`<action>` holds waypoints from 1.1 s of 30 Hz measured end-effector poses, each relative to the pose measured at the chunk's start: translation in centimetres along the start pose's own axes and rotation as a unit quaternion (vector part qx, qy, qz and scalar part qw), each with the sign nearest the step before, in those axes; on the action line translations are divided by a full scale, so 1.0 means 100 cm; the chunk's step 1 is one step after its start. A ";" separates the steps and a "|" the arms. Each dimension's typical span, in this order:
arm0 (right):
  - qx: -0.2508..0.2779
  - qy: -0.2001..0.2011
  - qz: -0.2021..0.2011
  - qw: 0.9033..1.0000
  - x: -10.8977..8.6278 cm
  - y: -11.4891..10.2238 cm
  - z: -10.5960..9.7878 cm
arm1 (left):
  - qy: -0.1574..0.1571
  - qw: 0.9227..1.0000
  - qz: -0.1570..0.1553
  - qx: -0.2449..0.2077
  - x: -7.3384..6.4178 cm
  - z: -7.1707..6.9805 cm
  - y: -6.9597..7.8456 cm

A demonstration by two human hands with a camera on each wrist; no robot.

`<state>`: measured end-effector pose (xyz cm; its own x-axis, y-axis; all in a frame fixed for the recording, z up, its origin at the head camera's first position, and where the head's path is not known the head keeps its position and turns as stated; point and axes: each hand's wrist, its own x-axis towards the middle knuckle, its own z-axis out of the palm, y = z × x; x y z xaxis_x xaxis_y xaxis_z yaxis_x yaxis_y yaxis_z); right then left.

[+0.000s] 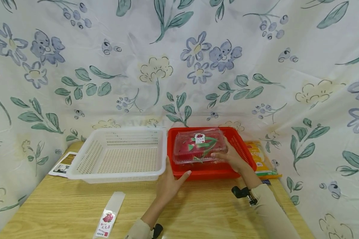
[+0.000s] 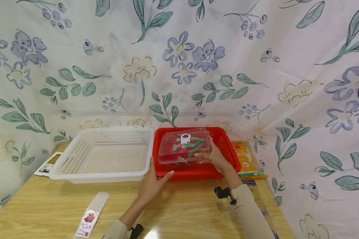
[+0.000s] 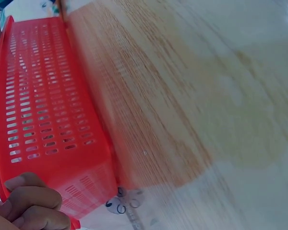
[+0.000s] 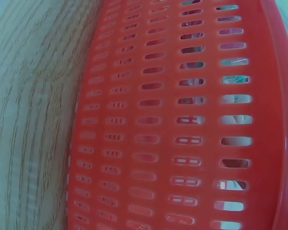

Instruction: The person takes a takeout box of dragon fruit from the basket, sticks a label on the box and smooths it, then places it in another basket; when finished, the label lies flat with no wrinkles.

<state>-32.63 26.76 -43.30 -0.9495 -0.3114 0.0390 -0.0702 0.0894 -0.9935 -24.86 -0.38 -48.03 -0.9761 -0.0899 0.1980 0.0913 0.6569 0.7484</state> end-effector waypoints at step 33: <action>-0.053 -0.029 0.053 0.997 0.003 0.004 -0.004 | -0.011 1.000 -0.012 0.018 -0.001 0.001 0.000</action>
<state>-33.05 27.12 -43.65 -0.9341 -0.3492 -0.0741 -0.0058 0.2224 -0.9749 -24.81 -0.35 -48.11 -0.9819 -0.0899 0.1665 0.0613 0.6813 0.7294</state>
